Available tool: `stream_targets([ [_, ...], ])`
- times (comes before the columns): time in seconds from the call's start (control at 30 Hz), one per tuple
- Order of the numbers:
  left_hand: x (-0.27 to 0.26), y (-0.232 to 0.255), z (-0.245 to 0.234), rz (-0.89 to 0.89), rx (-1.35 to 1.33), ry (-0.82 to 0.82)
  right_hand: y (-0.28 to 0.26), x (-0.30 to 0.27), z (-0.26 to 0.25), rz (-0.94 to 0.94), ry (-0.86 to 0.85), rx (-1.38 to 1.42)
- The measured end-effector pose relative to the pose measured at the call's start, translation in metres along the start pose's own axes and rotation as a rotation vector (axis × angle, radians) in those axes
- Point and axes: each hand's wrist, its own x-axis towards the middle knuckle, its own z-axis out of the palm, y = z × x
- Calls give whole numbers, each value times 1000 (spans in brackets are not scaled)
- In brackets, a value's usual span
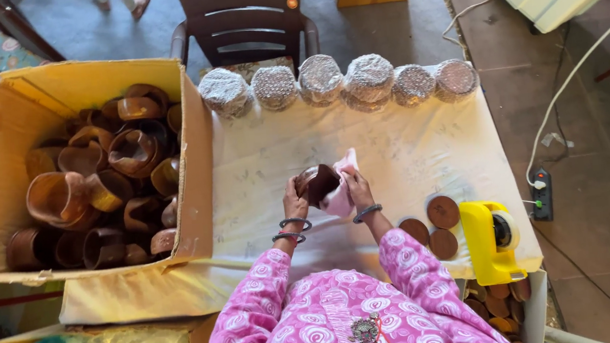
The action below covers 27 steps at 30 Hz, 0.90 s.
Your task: Wiping and cleaning terracotta cups with a cloth and organizing them for packing.
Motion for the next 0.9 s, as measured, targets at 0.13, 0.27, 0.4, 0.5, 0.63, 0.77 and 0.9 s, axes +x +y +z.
stream_targets([
  [0.13, -3, 5, 12, 6, 10, -20, -47, 6, -5, 232, -145, -49],
  [0.27, -7, 25, 7, -29, 108, -214, -69, -5, -1, -484, -124, -677],
  [0.4, -3, 31, 8, 87, 184, -297, -95, -23, 12, -559, -122, -941],
  [0.5, -7, 38, 8, 121, 208, -336, -104, -31, 19, -745, -108, -1032],
  [0.63, -11, 47, 2, 182, 248, -338, -120, -36, 17, -805, -144, -967],
  [0.77, -25, 55, 7, 249, 257, -300, -93, -48, 10, -658, 31, -854],
  [0.9, -27, 53, 13, 262, 301, -297, -40, -46, -1, -445, 107, -876],
])
